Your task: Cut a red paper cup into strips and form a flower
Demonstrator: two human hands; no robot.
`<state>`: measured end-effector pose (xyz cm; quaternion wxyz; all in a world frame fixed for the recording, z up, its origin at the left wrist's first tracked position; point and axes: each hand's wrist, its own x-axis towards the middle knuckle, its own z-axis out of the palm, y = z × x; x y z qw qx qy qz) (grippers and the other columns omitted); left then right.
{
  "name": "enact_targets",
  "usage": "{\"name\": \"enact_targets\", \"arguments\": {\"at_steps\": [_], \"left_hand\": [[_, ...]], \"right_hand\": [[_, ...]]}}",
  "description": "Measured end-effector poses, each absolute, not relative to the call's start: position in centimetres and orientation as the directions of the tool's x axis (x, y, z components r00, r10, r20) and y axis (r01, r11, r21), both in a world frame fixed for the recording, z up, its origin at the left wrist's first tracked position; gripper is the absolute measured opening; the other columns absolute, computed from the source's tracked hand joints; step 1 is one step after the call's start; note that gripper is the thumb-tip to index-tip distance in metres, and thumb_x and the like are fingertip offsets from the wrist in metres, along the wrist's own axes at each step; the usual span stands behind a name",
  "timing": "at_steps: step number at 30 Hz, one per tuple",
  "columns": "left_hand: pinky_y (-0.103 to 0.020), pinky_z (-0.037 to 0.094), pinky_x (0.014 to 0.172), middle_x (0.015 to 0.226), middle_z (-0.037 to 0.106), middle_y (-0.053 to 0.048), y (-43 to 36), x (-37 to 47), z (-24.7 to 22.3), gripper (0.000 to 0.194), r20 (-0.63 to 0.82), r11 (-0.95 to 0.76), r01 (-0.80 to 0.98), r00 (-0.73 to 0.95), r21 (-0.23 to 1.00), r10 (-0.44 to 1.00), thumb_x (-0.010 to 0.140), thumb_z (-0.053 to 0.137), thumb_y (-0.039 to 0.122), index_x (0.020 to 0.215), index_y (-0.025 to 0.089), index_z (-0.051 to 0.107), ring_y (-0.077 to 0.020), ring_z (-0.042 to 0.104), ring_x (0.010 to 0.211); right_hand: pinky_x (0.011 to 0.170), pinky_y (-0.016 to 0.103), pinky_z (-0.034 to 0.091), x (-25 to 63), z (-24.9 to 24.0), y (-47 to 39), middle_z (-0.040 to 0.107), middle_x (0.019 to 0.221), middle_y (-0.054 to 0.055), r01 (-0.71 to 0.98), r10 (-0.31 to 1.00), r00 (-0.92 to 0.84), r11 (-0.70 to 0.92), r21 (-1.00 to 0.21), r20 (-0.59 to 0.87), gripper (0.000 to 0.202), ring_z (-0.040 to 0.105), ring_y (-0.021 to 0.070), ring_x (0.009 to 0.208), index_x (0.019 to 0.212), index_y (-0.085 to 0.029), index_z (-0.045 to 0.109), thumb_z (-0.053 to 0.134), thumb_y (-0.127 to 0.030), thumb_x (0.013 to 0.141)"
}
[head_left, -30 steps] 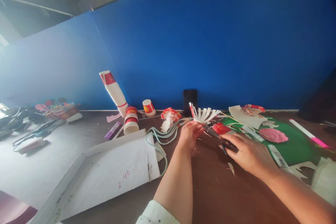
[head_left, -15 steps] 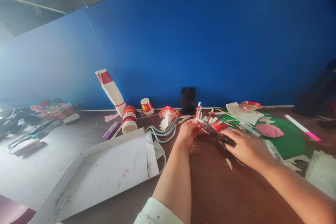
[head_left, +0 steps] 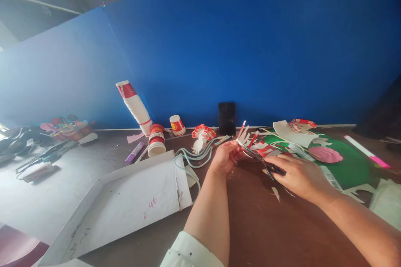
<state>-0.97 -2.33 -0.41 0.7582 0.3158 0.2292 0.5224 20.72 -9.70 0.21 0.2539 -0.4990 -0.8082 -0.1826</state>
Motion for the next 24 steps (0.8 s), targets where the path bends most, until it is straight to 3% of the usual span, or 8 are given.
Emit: {"name": "enact_targets", "arguments": {"at_steps": [10, 24], "left_hand": [[-0.025, 0.049, 0.078, 0.068, 0.061, -0.002, -2.58, -0.72, -0.45, 0.015, 0.023, 0.253, -0.719, 0.350, 0.647, 0.936, 0.070, 0.073, 0.019, 0.077, 0.010, 0.064, -0.0095, 0.059, 0.065], [-0.025, 0.051, 0.077, 0.066, 0.060, -0.001, -2.50, -0.83, -0.51, 0.015, 0.017, 0.259, -0.722, 0.350, 0.642, 0.936, 0.070, 0.075, 0.020, 0.075, 0.010, 0.063, -0.0096, 0.060, 0.064]], "right_hand": [[0.057, 0.027, 0.042, 20.64, -0.12, -9.65, 0.072, 0.093, -0.003, 0.884, 0.677, -0.399, 0.464, 0.063, 0.618, 0.027, 0.068, 0.0165, 0.073, 0.107, -0.028, 0.065, 0.060, -0.026, 0.080], [0.058, 0.027, 0.045, 20.28, -0.23, -9.55, 0.072, 0.090, 0.000, 0.865, 0.658, -0.406, 0.501, 0.035, 0.634, 0.020, 0.069, 0.0181, 0.074, 0.100, -0.025, 0.064, 0.056, -0.022, 0.083]]}}
